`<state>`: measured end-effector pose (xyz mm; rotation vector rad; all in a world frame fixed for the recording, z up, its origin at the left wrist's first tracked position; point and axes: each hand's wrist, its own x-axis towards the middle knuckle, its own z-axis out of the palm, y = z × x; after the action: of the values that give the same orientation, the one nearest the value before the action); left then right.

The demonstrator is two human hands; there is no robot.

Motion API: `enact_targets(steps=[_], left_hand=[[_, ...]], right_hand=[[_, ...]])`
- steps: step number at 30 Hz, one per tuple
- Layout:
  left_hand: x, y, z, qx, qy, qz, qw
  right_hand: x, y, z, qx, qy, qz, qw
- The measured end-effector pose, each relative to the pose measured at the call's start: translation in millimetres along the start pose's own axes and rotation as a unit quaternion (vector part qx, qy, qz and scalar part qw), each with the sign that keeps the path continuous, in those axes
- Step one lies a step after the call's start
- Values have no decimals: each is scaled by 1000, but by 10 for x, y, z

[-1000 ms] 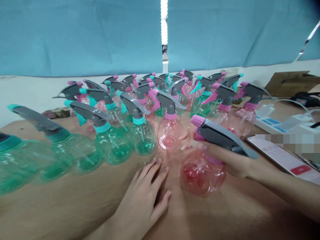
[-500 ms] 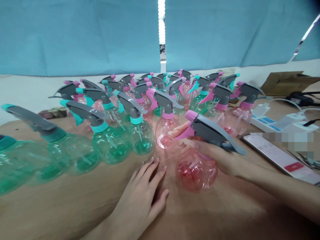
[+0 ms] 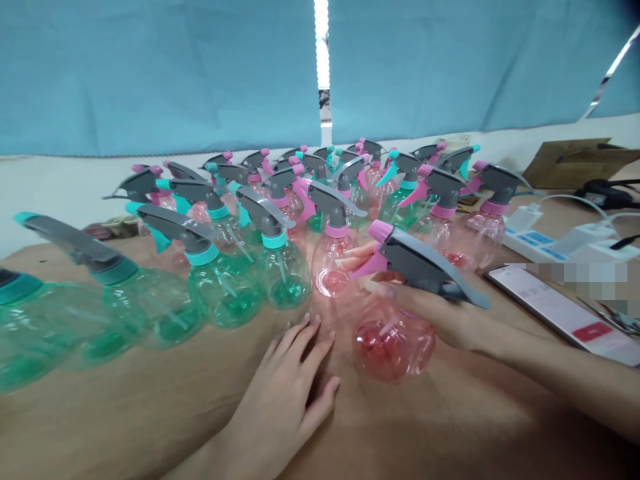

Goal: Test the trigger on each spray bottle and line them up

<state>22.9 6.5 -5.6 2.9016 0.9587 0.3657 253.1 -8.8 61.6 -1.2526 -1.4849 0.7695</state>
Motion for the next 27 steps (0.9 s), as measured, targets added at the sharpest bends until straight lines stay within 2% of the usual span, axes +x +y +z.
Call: enact_targets(steps=[8,13,18,27], left_hand=[[-2,14,-7,1,-5,2,1000],[-1,6,-5,1,0,4,1000],[-6,17,-21,5,-1,5,1000],[-2,5,-23,3,-3,2,1000]], right_hand=[[-12,38,-17,-22,38,30,999],[13,-16,6,9,22,-31,999],[58,-54,17,9,21,-60,998],[8,35,-8,30,-9,2,1000]])
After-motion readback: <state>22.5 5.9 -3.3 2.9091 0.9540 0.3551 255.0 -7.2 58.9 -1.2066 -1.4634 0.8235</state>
